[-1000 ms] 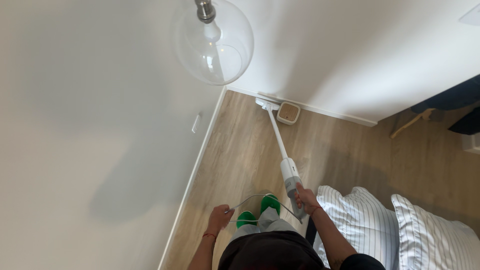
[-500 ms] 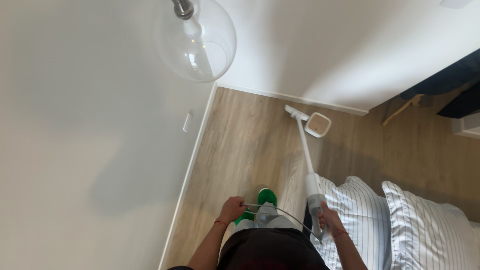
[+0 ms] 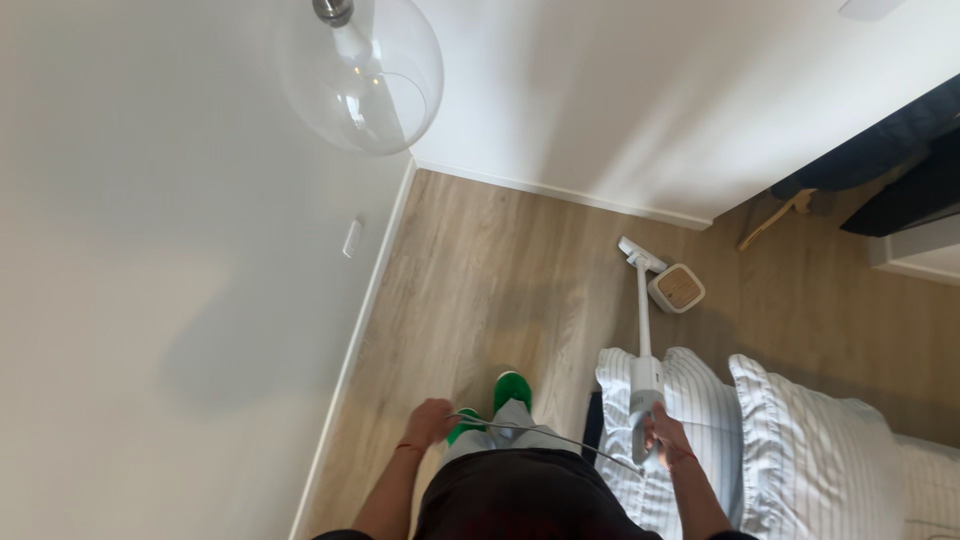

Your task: The person vacuums the floor of a bedroom using a handheld vacuum cleaner, moving across the area around the bed and nightstands. The person also pushes a small bedside table to clean the floor underneath it.

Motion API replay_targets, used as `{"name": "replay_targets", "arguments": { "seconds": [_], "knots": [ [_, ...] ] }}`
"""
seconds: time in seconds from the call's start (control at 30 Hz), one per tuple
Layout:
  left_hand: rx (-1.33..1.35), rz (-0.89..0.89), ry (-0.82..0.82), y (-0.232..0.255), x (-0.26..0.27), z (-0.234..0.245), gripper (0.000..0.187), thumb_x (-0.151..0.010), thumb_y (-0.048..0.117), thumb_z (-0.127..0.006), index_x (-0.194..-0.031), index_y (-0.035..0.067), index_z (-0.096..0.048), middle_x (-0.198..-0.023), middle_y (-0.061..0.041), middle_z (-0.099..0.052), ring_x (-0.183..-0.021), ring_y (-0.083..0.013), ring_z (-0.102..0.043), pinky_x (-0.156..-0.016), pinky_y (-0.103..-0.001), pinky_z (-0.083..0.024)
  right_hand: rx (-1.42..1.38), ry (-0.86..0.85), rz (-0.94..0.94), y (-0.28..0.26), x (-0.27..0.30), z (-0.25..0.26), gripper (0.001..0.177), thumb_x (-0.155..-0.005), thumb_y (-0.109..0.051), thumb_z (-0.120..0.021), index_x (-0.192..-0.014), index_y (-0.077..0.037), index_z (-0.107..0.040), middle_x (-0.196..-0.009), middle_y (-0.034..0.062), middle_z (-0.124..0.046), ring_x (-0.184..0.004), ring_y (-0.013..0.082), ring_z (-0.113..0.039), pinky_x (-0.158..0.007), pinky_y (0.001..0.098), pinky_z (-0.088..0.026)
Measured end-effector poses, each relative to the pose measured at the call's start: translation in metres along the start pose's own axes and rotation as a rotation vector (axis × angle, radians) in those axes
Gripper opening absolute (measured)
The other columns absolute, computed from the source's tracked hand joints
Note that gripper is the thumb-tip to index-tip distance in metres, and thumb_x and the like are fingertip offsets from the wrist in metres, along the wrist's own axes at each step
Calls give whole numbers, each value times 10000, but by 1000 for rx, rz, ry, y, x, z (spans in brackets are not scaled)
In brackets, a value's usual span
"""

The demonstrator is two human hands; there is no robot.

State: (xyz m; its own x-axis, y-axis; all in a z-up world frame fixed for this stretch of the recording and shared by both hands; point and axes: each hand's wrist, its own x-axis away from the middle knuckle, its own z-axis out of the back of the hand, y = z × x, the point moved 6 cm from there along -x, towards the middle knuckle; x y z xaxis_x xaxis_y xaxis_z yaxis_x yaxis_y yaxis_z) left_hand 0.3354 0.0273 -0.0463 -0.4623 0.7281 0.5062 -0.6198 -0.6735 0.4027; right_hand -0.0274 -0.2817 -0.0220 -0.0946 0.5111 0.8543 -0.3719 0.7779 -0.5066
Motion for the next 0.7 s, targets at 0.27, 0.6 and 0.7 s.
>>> {"name": "replay_targets", "arguments": {
  "seconds": [0.27, 0.6, 0.7],
  "knots": [
    [326, 241, 151, -25, 56, -11, 356, -867, 387, -720, -813, 37, -682, -860, -196, -702, -818, -402, -693, -736, -460, -546, 57, -133, -2, -24, -38, -28, 495, -1063, -451, -477, -884, 3, -563, -644, 41, -462, -505, 165, -394, -492, 348, -393],
    [527, 28, 451, -45, 109, -22, 373, -821, 247, -742, -660, -31, -552, -573, -198, -506, -497, -280, -461, -524, -440, -414, 317, -287, 129, 44, -11, -71, 564, -1051, -407, -474, -647, -15, -502, -523, 124, -474, -407, 267, -466, -437, 437, -460],
    [535, -68, 464, -55, 128, -33, 341, -803, 252, -757, -666, -9, -585, -564, -175, -509, -493, -265, -464, -516, -432, -412, 406, -223, 77, 94, 20, -55, 580, -1050, -405, -493, -628, -7, -503, -502, 128, -466, -413, 275, -488, -433, 443, -442]
  ]
}}
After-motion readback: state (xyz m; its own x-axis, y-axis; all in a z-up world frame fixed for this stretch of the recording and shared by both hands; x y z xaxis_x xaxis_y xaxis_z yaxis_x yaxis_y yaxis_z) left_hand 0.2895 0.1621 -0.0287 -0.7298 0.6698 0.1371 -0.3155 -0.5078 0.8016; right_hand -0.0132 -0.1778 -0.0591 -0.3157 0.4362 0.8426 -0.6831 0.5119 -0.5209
